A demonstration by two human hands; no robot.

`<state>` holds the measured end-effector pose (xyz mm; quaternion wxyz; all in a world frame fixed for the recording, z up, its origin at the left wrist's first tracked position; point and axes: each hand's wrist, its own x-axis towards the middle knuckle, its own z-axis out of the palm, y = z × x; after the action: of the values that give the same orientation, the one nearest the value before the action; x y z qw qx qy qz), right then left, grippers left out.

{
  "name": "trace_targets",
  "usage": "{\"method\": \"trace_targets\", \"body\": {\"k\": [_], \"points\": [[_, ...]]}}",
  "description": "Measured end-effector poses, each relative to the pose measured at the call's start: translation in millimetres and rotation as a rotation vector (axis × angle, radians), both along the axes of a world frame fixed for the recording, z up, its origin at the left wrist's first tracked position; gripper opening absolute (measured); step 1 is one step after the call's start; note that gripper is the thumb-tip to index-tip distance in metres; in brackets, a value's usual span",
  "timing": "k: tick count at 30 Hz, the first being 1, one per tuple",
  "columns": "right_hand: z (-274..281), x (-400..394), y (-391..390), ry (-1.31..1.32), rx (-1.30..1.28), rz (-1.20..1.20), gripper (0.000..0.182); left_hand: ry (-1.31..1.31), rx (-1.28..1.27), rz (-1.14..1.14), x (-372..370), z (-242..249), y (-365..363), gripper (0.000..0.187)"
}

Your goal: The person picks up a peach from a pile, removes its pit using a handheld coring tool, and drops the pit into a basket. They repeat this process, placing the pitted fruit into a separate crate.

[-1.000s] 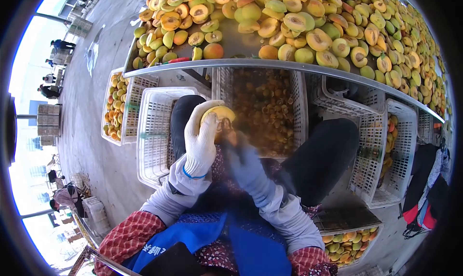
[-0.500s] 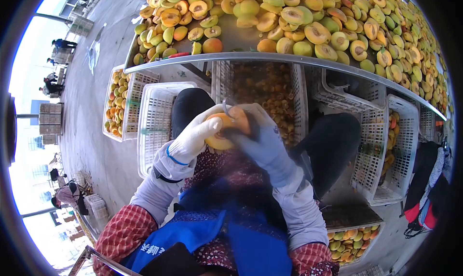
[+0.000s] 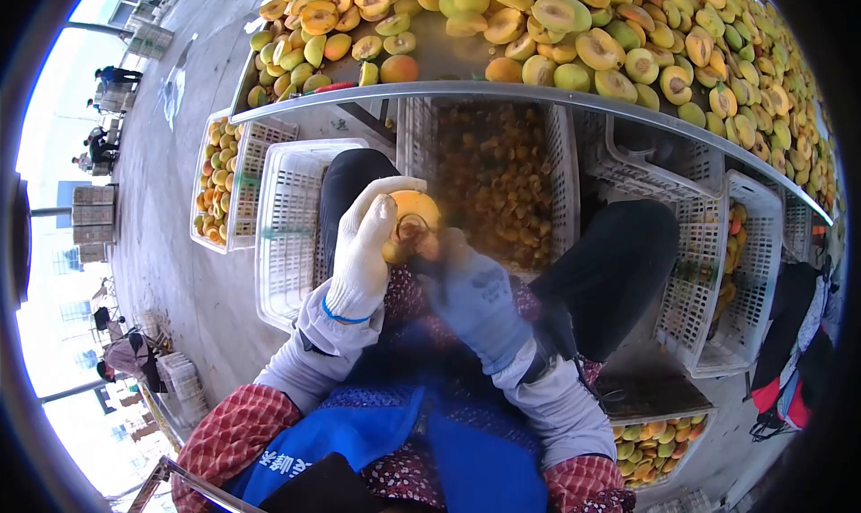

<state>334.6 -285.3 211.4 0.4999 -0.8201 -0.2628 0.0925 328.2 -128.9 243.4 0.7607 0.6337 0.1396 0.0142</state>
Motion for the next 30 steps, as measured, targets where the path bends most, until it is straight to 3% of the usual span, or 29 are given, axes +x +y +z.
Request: {"method": "trace_targets", "body": {"k": [4, 7, 9, 12, 14, 19, 21, 23, 25, 28, 30], "points": [[-28, -16, 1, 0.029, 0.158, -0.005, 0.055, 0.027, 0.056, 0.032, -1, -2, -6, 0.038], [-37, -26, 0, 0.002, 0.232, -0.015, 0.054, -0.031, 0.227, 0.041, -2, -3, -9, 0.035], [-39, -34, -1, 0.554, 0.623, -0.003, 0.048, -0.134, 0.301, 0.02, -1, -3, -12, 0.035], [-34, -30, -8, 1.213, 0.866, -0.06, 0.04, -0.159, 0.3, -0.11, 4, 2, -5, 0.036], [-34, -25, -6, 1.355, 0.87, -0.102, 0.036, -0.116, 0.32, -0.245, 14, 0, 4, 0.035], [-33, -21, 1, 1.222, 0.755, -0.137, 0.029, 0.245, 0.154, -0.213, 19, -10, -3, 0.027], [-29, -18, -11, 1.212, 0.675, 0.034, 0.025, 0.129, 0.181, -0.165, 14, -14, -8, 0.027], [-19, -15, -18, 1.379, 0.758, 0.185, 0.024, 0.014, 0.202, -0.128, 8, -15, -11, 0.026], [-9, -13, -20, 1.728, 1.014, 0.323, 0.027, -0.095, 0.22, -0.106, 2, -14, -13, 0.026], [-18, -20, -13, 1.832, 1.077, 0.301, 0.046, -0.23, 0.422, -0.119, 1, -15, -16, 0.027], [-21, -24, -15, 1.994, 1.267, 0.39, 0.046, -0.217, 0.307, -0.168, 1, -19, -15, 0.027]]}}
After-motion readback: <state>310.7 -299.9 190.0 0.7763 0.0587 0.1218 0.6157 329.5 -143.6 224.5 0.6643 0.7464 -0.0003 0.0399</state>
